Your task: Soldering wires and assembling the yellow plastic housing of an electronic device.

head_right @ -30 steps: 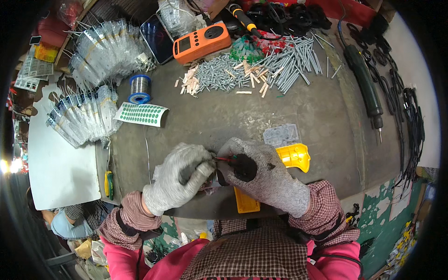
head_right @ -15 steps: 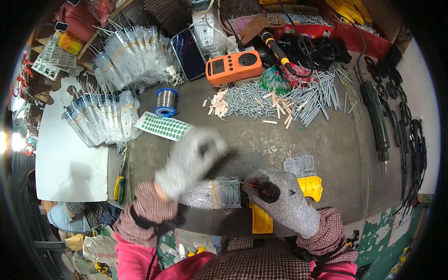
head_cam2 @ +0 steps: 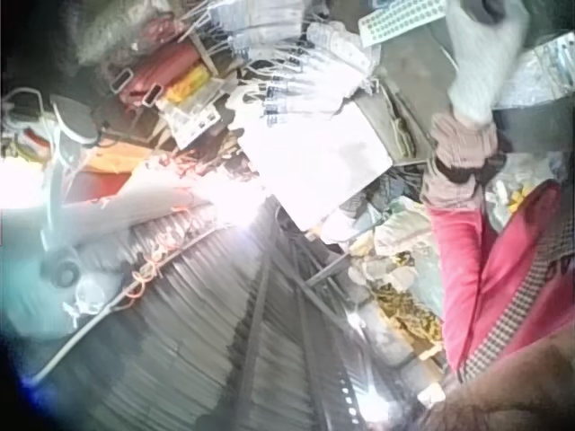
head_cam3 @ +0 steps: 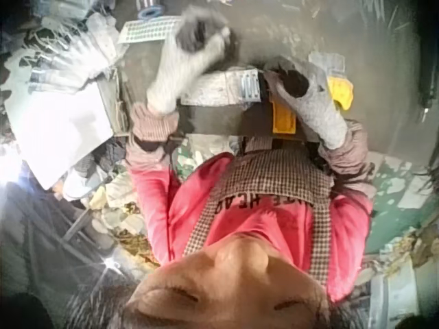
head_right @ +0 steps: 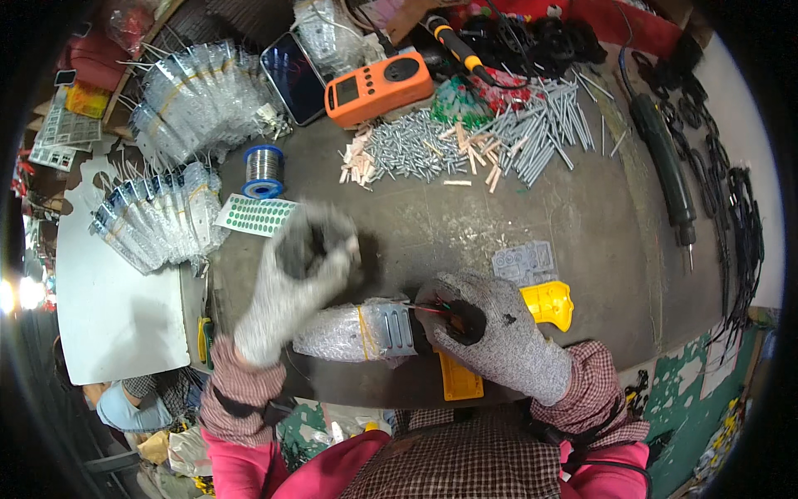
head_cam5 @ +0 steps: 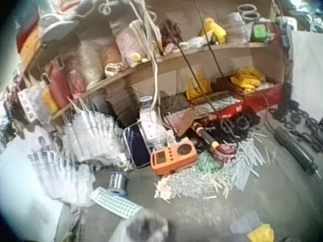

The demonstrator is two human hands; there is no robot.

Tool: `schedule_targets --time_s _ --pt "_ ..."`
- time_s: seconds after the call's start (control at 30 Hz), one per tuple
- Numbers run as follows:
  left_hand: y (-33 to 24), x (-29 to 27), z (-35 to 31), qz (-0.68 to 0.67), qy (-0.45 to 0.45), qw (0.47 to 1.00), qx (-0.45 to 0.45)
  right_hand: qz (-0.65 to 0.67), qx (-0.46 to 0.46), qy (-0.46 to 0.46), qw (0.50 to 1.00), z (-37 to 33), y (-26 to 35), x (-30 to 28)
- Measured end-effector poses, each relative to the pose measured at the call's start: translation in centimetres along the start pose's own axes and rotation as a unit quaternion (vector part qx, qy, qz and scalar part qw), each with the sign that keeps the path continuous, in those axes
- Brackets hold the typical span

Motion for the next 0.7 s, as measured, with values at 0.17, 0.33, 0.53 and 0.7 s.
schedule_targets --time_s 0.17,0.33,0.53,0.7 --pt "3.7 1.4 -3.1 0.001 0.062 0.998 0.01 0.008 -0.03 -0.006 1.0 -0.2 0.0 0.2" --pt "2.7 1.9 -3.7 0.06 0.047 0.997 -0.029 0.026 0.001 -0.005 1.0 -0.2 -0.2 0.3" --pt "2.8 2.3 -3.9 0.016 0.029 0.999 -0.036 0.024 0.003 0.002 1.0 -0.2 -0.1 0.4" --pt "3.2 3.1 -3.4 0.073 0.04 0.995 0.055 -0.016 -0.007 0.001 1.0 -0.2 0.3 0.0"
Point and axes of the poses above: each hand's wrist, its own z-axis towards the middle knuckle, its own x-axis out of the palm, y = z × x, the point moved 4 cm from there along z, towards the middle knuckle, and after that the axes turned 13 degrees about -x, right-handed, at the moved point
